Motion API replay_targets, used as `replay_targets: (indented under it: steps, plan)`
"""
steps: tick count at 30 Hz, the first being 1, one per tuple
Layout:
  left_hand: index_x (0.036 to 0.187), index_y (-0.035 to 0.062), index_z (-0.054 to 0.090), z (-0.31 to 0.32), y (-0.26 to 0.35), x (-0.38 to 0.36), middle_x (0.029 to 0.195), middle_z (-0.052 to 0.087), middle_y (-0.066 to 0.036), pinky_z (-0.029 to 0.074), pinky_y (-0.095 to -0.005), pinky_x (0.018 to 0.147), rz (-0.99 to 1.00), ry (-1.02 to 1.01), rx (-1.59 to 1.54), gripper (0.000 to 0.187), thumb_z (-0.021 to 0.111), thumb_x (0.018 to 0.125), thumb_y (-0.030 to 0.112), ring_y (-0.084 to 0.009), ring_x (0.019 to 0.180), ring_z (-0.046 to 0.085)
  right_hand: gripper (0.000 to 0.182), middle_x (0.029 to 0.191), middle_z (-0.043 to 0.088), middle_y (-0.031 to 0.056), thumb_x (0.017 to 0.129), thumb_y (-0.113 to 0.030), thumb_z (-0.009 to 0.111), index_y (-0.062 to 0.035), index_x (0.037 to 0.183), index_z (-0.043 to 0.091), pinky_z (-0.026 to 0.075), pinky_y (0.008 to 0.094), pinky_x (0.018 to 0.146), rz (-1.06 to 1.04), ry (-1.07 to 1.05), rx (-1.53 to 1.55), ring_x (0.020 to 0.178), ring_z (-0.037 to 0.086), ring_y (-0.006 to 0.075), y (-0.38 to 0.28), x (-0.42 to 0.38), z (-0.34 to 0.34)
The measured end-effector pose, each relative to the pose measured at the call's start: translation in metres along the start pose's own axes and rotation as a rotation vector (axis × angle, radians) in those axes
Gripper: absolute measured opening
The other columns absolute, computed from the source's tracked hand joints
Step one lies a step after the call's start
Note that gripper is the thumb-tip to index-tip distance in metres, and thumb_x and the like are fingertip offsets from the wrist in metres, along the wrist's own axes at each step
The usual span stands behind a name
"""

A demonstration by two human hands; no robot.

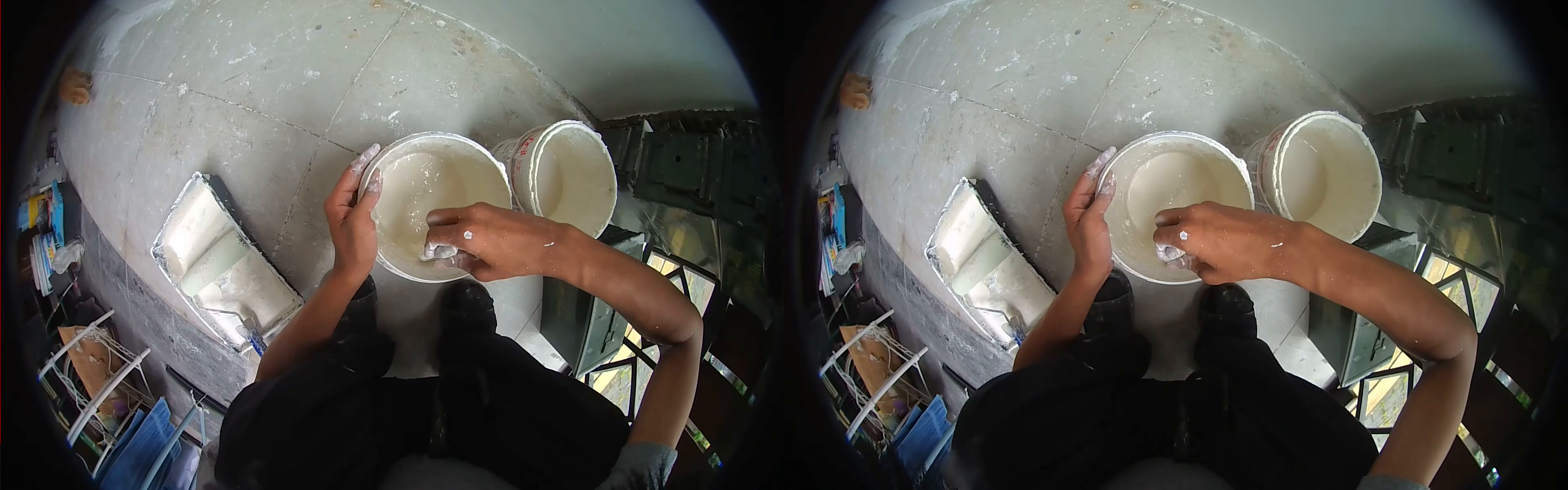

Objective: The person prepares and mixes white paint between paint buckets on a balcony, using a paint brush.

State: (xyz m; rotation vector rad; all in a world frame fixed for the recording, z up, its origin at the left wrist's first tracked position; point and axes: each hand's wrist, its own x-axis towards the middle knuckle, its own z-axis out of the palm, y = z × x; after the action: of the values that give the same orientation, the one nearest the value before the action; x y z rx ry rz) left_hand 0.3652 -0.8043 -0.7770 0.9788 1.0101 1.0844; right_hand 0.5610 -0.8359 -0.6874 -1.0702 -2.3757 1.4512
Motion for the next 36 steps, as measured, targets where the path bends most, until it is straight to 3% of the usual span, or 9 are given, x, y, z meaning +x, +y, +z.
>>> replay_targets:
  steps: [8, 14, 17, 20, 24, 30, 34, 36]
  plan:
    - [0.127, -0.0076, 0.052, 0.001, 0.002, -0.001, 0.122, 0.059, -0.013, 0.04, -0.0275, 0.098, -0.005, -0.003, -0.002, 0.037, 0.05, 0.091, 0.001, -0.0152, 0.111, 0.055, 0.034, 0.111, 0.058, 0.0208, 0.072, 0.006, 0.064, 0.0063, 0.105, 0.059, 0.051, 0.0404, 0.079, 0.04, -0.066, 0.132, 0.09, 0.063, 0.0373, -0.012, -0.008, -0.004]
    - [0.126, -0.0077, 0.052, 0.0, 0.0, 0.0, 0.121, 0.06, -0.013, 0.04, -0.0276, 0.098, 0.009, 0.002, -0.006, 0.037, 0.049, 0.09, 0.0, -0.0155, 0.111, 0.055, 0.023, 0.104, 0.059, 0.0219, 0.081, -0.004, 0.065, 0.0072, 0.1, 0.058, 0.049, 0.0428, 0.073, 0.037, 0.192, 0.186, 0.085, 0.062, 0.0383, 0.005, -0.009, 0.006]
    - [0.126, -0.0078, 0.052, 0.0, 0.001, 0.0, 0.121, 0.06, -0.014, 0.041, -0.0276, 0.097, 0.007, -0.01, 0.004, 0.037, 0.049, 0.09, -0.001, -0.0157, 0.11, 0.056, 0.026, 0.09, 0.061, 0.0237, 0.087, -0.015, 0.064, 0.0077, 0.097, 0.058, 0.048, 0.0415, 0.066, 0.059, 0.34, 0.158, 0.077, 0.062, 0.0374, 0.005, -0.002, 0.005]
    - [0.126, -0.008, 0.052, 0.001, 0.003, 0.0, 0.121, 0.06, -0.014, 0.042, -0.0275, 0.096, 0.004, -0.005, 0.02, 0.036, 0.049, 0.09, -0.002, -0.0156, 0.109, 0.056, 0.03, 0.075, 0.06, 0.0232, 0.09, -0.022, 0.063, 0.0074, 0.094, 0.059, 0.046, 0.0397, 0.06, 0.255, 0.316, 0.245, 0.066, 0.061, 0.0345, 0.003, 0.009, 0.0]
    - [0.126, -0.0081, 0.052, -0.001, 0.002, 0.0, 0.12, 0.06, -0.014, 0.042, -0.0276, 0.096, -0.001, -0.009, -0.006, 0.037, 0.049, 0.09, -0.002, -0.0156, 0.109, 0.056, 0.028, 0.07, 0.061, 0.0218, 0.09, -0.022, 0.062, 0.006, 0.09, 0.06, 0.045, 0.0391, 0.057, 0.294, 0.444, 0.318, 0.059, 0.06, 0.0305, 0.002, 0.024, 0.003]
    - [0.125, -0.0087, 0.052, 0.001, 0.001, 0.0, 0.12, 0.06, -0.014, 0.042, -0.0284, 0.096, 0.011, -0.013, -0.017, 0.037, 0.05, 0.089, -0.002, -0.0161, 0.109, 0.056, 0.029, 0.066, 0.058, 0.0216, 0.094, -0.023, 0.057, 0.0059, 0.09, 0.055, 0.045, 0.0408, 0.06, 0.167, 0.504, 0.196, 0.059, 0.06, 0.0343, 0.01, 0.028, 0.0]
    - [0.125, -0.0084, 0.052, 0.001, 0.005, -0.001, 0.119, 0.06, -0.014, 0.042, -0.0286, 0.096, -0.003, -0.018, -0.057, 0.037, 0.05, 0.089, -0.002, -0.0161, 0.109, 0.056, 0.029, 0.068, 0.059, 0.0216, 0.095, -0.023, 0.055, 0.0053, 0.089, 0.053, 0.046, 0.0409, 0.063, 0.287, 0.441, 0.351, 0.066, 0.062, 0.0348, -0.01, 0.026, -0.029]
    - [0.125, -0.0082, 0.052, 0.003, 0.007, -0.001, 0.119, 0.06, -0.014, 0.042, -0.0285, 0.096, -0.006, -0.019, -0.058, 0.037, 0.05, 0.089, -0.003, -0.016, 0.109, 0.056, 0.028, 0.071, 0.061, 0.0218, 0.093, -0.022, 0.058, 0.0061, 0.093, 0.054, 0.048, 0.0399, 0.065, 0.235, 0.462, 0.41, 0.069, 0.063, 0.0347, -0.013, 0.025, -0.027]
